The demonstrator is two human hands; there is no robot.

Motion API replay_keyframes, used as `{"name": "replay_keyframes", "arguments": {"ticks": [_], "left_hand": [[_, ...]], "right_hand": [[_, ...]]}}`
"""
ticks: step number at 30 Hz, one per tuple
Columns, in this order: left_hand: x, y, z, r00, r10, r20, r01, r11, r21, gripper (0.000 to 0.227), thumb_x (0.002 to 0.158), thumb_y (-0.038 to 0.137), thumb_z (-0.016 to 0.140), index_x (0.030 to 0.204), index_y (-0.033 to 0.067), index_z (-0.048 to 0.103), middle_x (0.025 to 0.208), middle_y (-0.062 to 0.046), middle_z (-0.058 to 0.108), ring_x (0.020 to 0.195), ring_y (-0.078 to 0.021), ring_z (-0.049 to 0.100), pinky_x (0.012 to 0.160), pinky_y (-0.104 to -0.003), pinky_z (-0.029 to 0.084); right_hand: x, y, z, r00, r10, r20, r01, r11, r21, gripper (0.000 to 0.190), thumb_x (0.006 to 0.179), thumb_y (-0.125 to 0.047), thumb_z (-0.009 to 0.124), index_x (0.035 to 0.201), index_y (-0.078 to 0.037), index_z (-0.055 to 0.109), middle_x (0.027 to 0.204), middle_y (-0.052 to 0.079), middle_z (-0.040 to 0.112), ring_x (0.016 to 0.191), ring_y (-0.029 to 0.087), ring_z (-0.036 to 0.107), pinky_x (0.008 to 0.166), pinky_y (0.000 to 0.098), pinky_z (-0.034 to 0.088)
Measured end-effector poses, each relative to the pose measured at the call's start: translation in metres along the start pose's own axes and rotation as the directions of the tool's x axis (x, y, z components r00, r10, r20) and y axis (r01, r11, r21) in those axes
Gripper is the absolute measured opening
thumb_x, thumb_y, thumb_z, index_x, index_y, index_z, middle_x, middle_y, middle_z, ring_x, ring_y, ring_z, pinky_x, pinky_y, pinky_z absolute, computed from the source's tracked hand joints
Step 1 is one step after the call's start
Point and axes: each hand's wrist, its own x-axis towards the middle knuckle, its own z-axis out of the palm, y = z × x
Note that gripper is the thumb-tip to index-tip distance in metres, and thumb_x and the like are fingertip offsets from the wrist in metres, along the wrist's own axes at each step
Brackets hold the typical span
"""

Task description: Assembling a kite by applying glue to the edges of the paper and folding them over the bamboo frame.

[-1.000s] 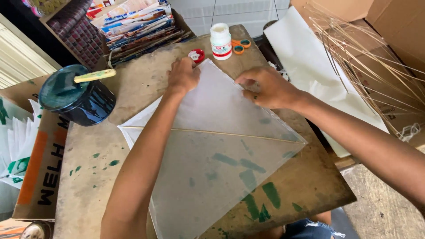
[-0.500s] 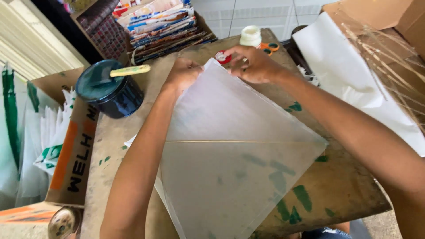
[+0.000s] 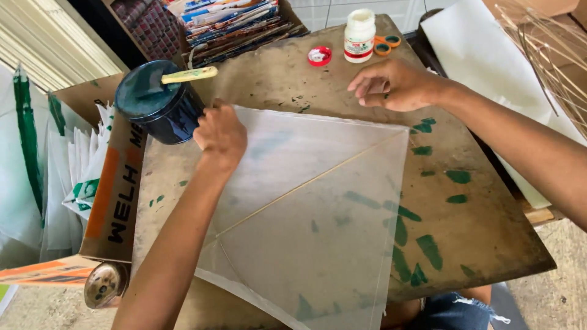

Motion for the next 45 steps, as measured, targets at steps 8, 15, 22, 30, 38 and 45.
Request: {"name": "replay_keyframes", "arguments": {"ticks": [8,15,22,30,38,45], "left_hand": [[-0.062,0.090,-0.057,0.662,0.743,-0.098,-0.686,0.548,-0.479,0.038,0.095,0.015,0.055,0.126,-0.0042,0.066,0.123,-0.031,0.064,0.122,-0.0481,0.058,0.102,-0.057,0.048],[-0.062,0.125,-0.028,0.437,0.876,-0.205,-0.780,0.256,-0.571,0.031,0.096,0.022,0.065,0.119,0.0024,0.069,0.108,-0.018,0.061,0.112,-0.0413,0.058,0.099,-0.054,0.043],[-0.059,0.138,-0.004,0.453,0.841,-0.297,-0.811,0.250,-0.529,0.018,0.091,0.027,0.069,0.104,0.0152,0.071,0.092,-0.001,0.057,0.097,-0.0264,0.063,0.088,-0.043,0.042],[-0.064,0.141,0.004,0.471,0.806,-0.359,-0.834,0.273,-0.480,0.014,0.090,0.024,0.067,0.102,0.0163,0.067,0.089,0.000,0.054,0.094,-0.0256,0.061,0.087,-0.042,0.036],[-0.062,0.141,0.010,0.462,0.792,-0.398,-0.845,0.258,-0.469,0.013,0.087,0.019,0.065,0.100,0.0196,0.066,0.091,0.001,0.056,0.095,-0.0223,0.061,0.086,-0.041,0.030],[-0.063,0.137,0.009,0.469,0.787,-0.400,-0.827,0.233,-0.511,0.010,0.091,0.021,0.069,0.099,0.0167,0.066,0.087,-0.001,0.054,0.093,-0.0254,0.062,0.088,-0.043,0.034]], "right_hand": [[-0.032,0.014,-0.001,0.997,-0.071,-0.013,0.071,0.997,0.026,0.028,0.087,-0.012,0.073,0.115,-0.007,0.074,0.108,0.013,0.077,0.103,0.029,0.074,0.088,0.0418,0.056],[-0.045,0.021,-0.016,0.999,0.042,0.023,-0.043,0.999,0.012,0.030,0.090,-0.009,0.063,0.118,-0.012,0.076,0.106,0.010,0.077,0.102,0.025,0.073,0.088,0.0418,0.054],[-0.047,0.020,-0.018,0.997,0.049,0.058,-0.050,0.999,0.016,0.039,0.088,-0.006,0.063,0.125,-0.012,0.073,0.105,0.013,0.078,0.101,0.031,0.075,0.090,0.0455,0.056],[-0.047,0.013,-0.014,0.997,0.041,0.060,-0.045,0.997,0.063,0.046,0.086,-0.002,0.065,0.132,-0.006,0.068,0.102,0.018,0.077,0.097,0.035,0.075,0.090,0.0487,0.056],[-0.046,0.011,-0.012,0.995,0.064,0.074,-0.068,0.996,0.057,0.048,0.089,-0.002,0.067,0.137,-0.010,0.064,0.105,0.013,0.076,0.091,0.027,0.073,0.083,0.0398,0.058],[-0.056,0.007,-0.007,1.000,0.026,0.001,-0.026,0.995,0.094,0.049,0.089,0.002,0.067,0.138,-0.001,0.063,0.102,0.019,0.076,0.093,0.034,0.074,0.086,0.0451,0.056]]}}
